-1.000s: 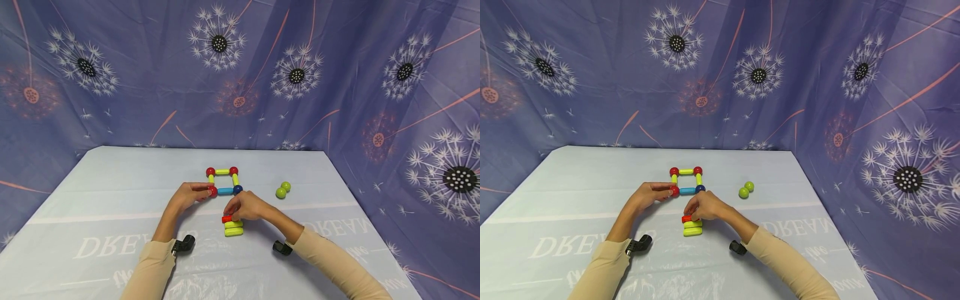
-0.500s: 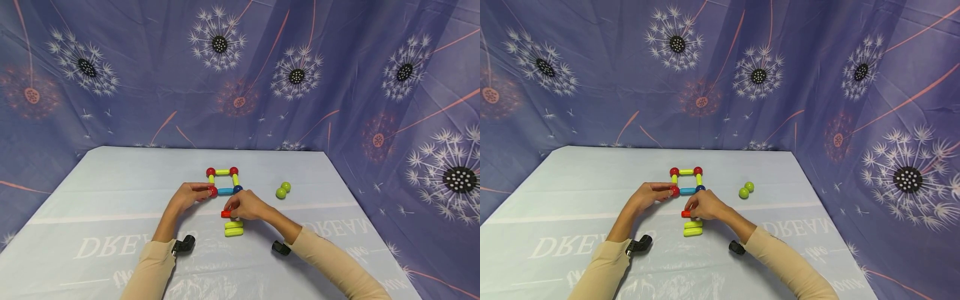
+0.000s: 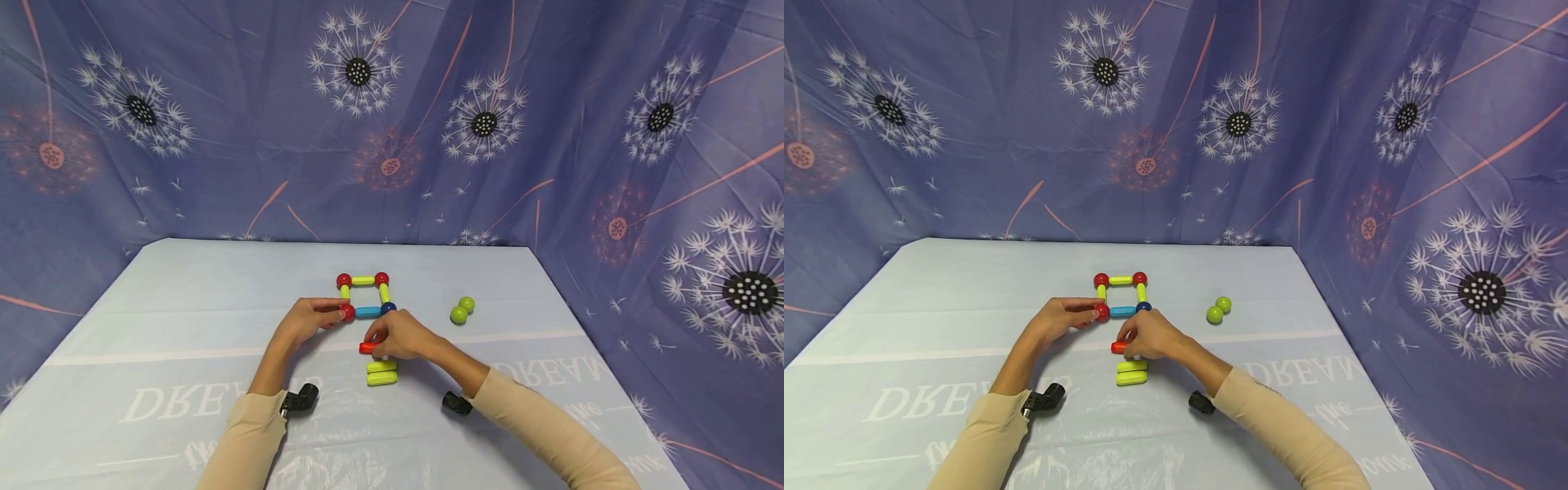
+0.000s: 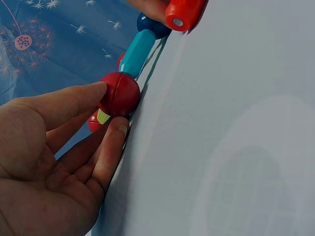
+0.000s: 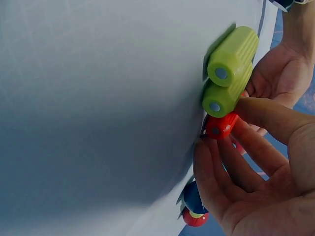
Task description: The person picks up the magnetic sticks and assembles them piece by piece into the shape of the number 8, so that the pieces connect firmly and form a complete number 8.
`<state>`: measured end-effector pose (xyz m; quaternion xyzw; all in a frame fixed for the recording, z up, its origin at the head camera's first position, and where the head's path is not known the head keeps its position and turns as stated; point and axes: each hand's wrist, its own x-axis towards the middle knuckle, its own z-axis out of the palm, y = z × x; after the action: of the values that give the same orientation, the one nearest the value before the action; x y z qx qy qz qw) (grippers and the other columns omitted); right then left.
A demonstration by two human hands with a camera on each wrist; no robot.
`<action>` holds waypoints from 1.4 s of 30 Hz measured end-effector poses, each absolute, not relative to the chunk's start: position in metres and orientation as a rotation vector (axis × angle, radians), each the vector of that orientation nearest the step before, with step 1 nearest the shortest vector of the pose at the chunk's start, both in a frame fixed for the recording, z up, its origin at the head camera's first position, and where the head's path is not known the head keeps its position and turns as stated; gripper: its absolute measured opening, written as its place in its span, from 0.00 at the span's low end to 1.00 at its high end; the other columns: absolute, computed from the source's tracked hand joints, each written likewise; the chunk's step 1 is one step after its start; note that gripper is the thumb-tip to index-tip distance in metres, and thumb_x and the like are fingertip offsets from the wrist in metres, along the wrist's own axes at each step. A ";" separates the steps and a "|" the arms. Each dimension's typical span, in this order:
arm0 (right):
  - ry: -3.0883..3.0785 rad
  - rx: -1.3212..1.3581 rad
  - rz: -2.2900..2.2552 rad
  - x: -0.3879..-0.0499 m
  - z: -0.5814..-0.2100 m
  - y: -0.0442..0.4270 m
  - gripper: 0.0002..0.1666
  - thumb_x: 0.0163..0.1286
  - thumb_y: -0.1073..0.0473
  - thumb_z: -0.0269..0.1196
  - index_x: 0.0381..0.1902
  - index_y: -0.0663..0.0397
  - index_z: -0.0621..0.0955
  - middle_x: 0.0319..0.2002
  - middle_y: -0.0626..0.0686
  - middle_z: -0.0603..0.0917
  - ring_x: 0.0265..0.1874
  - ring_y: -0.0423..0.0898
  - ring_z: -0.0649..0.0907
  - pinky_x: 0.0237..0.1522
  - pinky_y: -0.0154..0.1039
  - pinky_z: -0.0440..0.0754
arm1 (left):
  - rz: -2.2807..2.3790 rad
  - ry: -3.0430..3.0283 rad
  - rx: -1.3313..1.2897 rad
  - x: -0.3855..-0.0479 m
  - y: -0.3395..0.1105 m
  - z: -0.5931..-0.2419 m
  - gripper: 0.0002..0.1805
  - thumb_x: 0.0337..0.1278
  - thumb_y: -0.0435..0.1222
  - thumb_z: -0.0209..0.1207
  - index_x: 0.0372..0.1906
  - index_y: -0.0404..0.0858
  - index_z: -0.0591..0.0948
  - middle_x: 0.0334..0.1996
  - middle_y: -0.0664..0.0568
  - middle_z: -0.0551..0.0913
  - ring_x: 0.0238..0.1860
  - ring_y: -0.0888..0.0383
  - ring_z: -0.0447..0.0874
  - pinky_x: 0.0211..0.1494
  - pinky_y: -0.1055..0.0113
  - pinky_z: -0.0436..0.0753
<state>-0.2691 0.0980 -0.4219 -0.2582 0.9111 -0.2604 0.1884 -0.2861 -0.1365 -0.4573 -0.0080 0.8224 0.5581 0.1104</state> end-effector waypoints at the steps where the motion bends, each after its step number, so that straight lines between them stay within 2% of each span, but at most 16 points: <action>1: 2.562 -0.727 -0.728 -0.269 -0.422 0.098 0.13 0.60 0.61 0.75 0.43 0.47 0.90 0.31 0.43 0.89 0.31 0.38 0.82 0.33 0.32 0.80 | 1.634 2.418 -0.023 -0.286 -0.137 -0.457 0.19 0.63 0.41 0.68 0.58 0.46 0.86 0.49 0.50 0.89 0.42 0.57 0.84 0.44 0.67 0.79; 15: 2.567 -0.777 -0.678 -0.270 -0.421 0.092 0.16 0.58 0.62 0.75 0.46 0.46 0.90 0.31 0.44 0.87 0.32 0.39 0.81 0.33 0.31 0.80 | 1.642 2.415 -0.004 -0.287 -0.137 -0.458 0.19 0.63 0.42 0.68 0.58 0.45 0.86 0.49 0.49 0.89 0.42 0.57 0.85 0.45 0.66 0.78; 26: 2.590 -0.790 -0.730 -0.270 -0.423 0.088 0.19 0.60 0.63 0.73 0.50 0.45 0.89 0.28 0.46 0.85 0.25 0.38 0.81 0.27 0.31 0.78 | 1.656 2.404 0.001 -0.287 -0.137 -0.458 0.19 0.63 0.41 0.67 0.58 0.44 0.86 0.47 0.50 0.90 0.40 0.59 0.84 0.44 0.66 0.78; 33: 2.604 -0.733 -0.784 -0.271 -0.422 0.083 0.17 0.62 0.61 0.72 0.50 0.46 0.88 0.31 0.48 0.86 0.24 0.39 0.82 0.28 0.32 0.80 | 1.671 2.376 -0.016 -0.287 -0.137 -0.458 0.19 0.62 0.40 0.68 0.58 0.44 0.86 0.49 0.49 0.89 0.40 0.57 0.84 0.43 0.67 0.79; 42: 2.623 -0.611 -0.912 -0.274 -0.425 0.078 0.18 0.63 0.60 0.72 0.52 0.49 0.87 0.28 0.47 0.86 0.21 0.40 0.83 0.27 0.33 0.80 | 1.683 2.376 -0.008 -0.287 -0.137 -0.457 0.19 0.63 0.39 0.67 0.59 0.43 0.86 0.48 0.48 0.89 0.39 0.59 0.84 0.43 0.67 0.79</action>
<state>-0.2741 0.0778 -0.4251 -0.2126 0.9122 -0.3173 0.1486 -0.2872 -0.1366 -0.4574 -0.0028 0.8106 0.5743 0.1145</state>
